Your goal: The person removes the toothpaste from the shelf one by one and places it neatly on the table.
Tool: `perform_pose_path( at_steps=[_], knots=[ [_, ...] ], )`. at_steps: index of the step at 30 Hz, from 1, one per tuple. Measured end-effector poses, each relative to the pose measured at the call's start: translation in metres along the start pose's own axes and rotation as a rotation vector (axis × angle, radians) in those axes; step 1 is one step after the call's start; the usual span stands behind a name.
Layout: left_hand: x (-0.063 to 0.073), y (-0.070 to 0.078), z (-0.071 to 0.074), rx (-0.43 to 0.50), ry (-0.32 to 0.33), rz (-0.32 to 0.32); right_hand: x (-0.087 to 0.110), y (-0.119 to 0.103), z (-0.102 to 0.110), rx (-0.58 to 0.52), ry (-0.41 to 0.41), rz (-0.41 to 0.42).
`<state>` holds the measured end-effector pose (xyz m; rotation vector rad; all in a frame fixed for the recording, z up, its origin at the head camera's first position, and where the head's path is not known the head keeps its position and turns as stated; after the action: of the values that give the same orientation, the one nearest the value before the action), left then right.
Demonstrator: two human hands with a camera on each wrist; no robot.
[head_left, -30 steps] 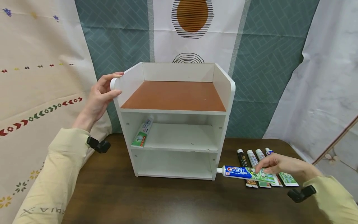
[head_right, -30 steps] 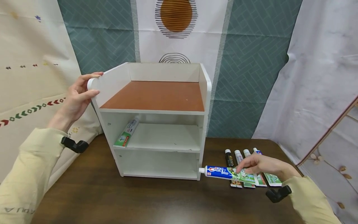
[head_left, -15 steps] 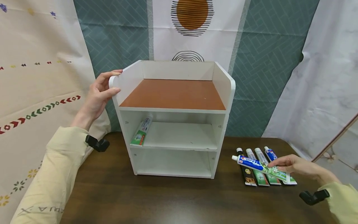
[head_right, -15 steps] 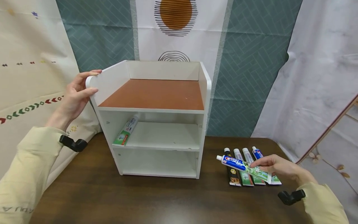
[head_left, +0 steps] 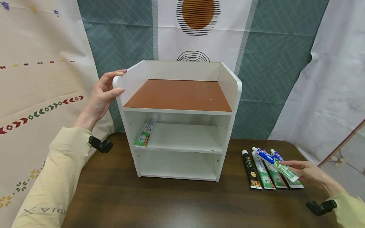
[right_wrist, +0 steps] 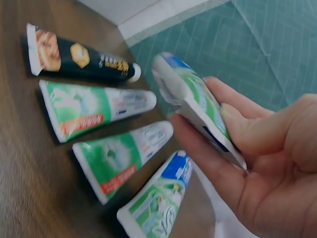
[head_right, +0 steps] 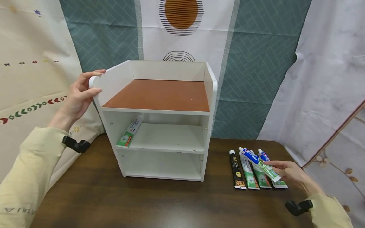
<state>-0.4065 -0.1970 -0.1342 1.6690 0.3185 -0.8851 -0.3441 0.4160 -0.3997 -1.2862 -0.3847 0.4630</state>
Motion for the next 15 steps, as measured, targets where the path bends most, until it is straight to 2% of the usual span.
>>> perform_pose_path(
  at_steps=[4,9,13,15],
  knots=[
    [0.0,0.0,0.0,-0.003,0.002,0.001,0.008,0.014,0.017,-0.002,0.152,-0.07],
    [-0.001,-0.001,0.0,0.001,0.002,0.002,0.021,0.029,0.036,-0.011,0.34,-0.109],
    [0.0,-0.001,0.0,0.007,0.005,-0.002,0.03,0.039,0.043,-0.141,0.405,-0.077],
    [0.0,-0.001,0.001,0.01,0.006,-0.004,0.033,0.04,0.045,-0.212,0.402,-0.042]
  ],
)
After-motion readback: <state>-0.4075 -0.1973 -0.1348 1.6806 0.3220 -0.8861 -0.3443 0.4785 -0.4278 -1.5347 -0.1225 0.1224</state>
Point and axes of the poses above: each hand's wrist, its own x-axis away from the middle knuckle, its own z-axis out of the back of the hand, y = z × x, the point moved 9 cm from there along -x, towards the middle knuckle, and after that the axes turned 3 degrees about x, right-handed, at the moved point
